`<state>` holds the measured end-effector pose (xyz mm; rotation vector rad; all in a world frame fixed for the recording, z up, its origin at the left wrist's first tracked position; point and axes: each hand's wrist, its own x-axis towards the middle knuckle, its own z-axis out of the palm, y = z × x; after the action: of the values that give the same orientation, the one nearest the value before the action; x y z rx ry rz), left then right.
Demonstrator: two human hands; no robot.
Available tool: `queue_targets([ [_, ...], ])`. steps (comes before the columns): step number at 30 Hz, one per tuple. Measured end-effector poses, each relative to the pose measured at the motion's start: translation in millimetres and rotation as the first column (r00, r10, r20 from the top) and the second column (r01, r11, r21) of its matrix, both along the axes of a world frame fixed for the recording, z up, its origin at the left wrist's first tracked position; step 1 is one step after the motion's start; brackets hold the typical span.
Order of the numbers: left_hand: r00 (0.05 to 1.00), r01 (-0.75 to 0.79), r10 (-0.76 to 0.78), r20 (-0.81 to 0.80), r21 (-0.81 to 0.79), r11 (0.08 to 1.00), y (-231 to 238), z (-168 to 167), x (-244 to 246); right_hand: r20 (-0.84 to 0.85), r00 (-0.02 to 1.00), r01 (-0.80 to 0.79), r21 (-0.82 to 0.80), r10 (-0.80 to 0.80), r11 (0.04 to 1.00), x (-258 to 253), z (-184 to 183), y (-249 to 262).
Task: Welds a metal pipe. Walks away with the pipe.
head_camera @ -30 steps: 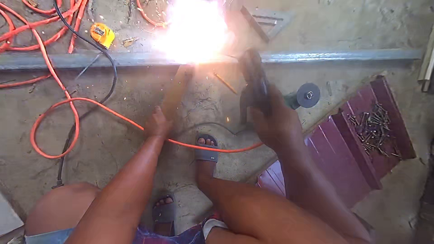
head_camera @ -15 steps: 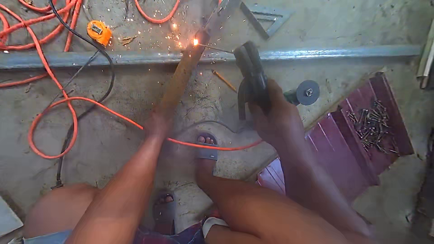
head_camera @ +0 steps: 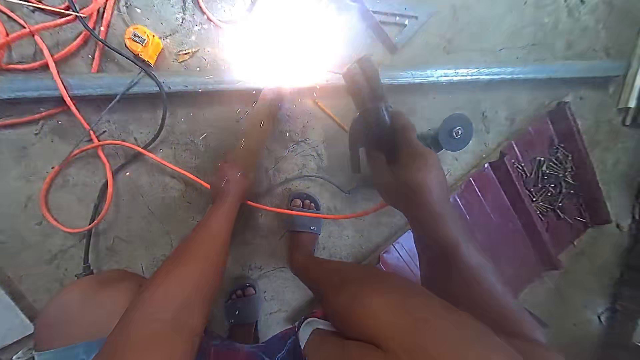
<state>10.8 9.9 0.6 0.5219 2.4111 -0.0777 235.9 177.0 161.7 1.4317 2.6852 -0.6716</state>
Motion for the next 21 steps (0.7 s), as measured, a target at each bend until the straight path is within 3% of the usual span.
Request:
queue_targets([
  [21, 1.000, -0.016, 0.016, 0.004, -0.002, 1.000, 0.8, 0.1, -0.4, -0.013, 1.000, -0.027, -0.001, 0.027, 1.000, -1.7, 1.5, -0.2],
])
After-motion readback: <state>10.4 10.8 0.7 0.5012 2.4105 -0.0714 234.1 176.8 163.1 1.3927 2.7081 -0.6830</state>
